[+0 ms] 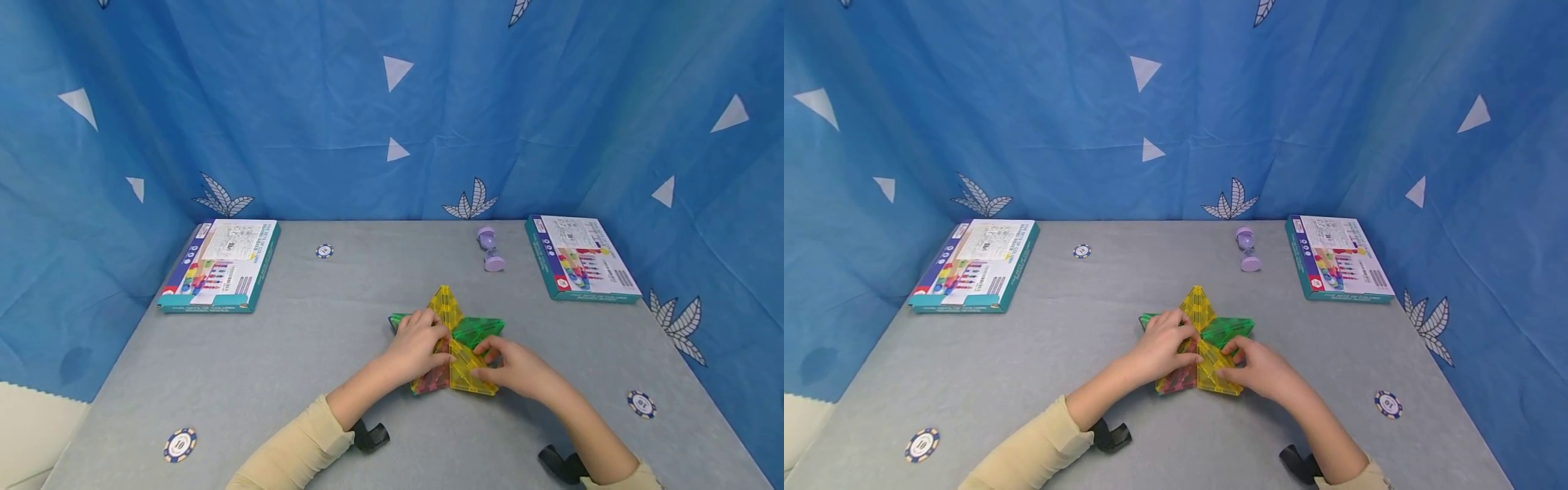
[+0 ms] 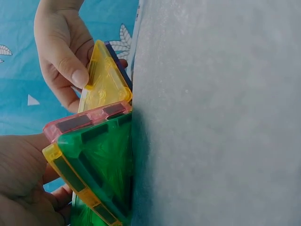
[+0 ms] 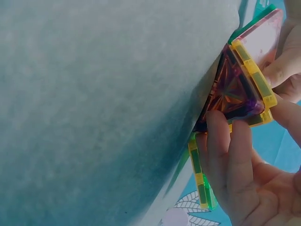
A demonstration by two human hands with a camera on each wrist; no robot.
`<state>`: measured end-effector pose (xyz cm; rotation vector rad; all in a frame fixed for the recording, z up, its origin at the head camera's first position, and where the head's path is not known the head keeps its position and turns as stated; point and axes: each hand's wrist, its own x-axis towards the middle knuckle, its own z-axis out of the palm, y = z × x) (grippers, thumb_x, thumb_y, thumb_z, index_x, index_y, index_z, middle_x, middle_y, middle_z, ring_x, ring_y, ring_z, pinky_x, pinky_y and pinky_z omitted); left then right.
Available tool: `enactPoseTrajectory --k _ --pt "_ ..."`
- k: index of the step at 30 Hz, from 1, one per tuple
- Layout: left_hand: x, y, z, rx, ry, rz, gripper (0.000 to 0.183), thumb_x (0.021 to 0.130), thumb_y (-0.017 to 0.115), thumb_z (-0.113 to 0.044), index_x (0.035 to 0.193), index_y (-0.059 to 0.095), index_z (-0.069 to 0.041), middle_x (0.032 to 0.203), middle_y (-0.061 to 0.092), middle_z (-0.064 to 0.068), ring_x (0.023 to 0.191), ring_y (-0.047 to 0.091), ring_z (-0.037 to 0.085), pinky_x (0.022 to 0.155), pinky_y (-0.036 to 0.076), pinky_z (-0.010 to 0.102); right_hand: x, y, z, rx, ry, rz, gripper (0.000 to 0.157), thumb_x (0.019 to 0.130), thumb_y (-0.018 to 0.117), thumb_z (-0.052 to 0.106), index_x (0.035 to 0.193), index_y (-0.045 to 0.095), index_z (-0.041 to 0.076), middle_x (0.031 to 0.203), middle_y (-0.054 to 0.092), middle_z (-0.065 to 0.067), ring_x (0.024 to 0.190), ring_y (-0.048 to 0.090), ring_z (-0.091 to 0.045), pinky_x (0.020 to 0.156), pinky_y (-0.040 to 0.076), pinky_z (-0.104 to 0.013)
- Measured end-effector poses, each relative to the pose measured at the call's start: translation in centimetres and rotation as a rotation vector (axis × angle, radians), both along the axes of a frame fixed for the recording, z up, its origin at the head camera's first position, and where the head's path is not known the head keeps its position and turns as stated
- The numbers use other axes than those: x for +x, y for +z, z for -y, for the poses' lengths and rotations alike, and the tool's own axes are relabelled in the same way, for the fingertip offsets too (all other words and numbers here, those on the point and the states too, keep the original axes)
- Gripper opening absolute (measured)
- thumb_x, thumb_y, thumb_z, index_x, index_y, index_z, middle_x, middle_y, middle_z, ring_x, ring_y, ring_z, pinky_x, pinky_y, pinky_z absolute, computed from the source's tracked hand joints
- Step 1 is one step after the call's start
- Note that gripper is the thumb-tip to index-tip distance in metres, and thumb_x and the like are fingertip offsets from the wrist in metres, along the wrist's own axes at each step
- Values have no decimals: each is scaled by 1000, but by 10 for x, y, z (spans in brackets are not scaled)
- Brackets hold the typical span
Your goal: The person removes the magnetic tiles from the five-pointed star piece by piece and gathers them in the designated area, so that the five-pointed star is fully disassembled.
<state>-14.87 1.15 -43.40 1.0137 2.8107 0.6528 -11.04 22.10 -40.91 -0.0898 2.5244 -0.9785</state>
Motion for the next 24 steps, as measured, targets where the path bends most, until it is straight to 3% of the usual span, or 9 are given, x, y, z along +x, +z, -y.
enactPoseTrajectory --k 13,24 --pt "-2 -2 3 90 -24 36 21 82 68 -41 98 65 -28 97 41 -9 91 38 11 95 30 41 2 3 0 -50 68 15 48 81 72 30 122 55 13 95 57 -8 66 51 -19 55 42 -34" --pt "-3 -1 2 92 -46 34 23 82 68 -40 101 65 -27 102 44 -8 98 40 12 98 28 43 -6 10 5 30 157 89 46 80 72 22 117 52 5 74 54 -5 55 52 -17 51 41 -32"
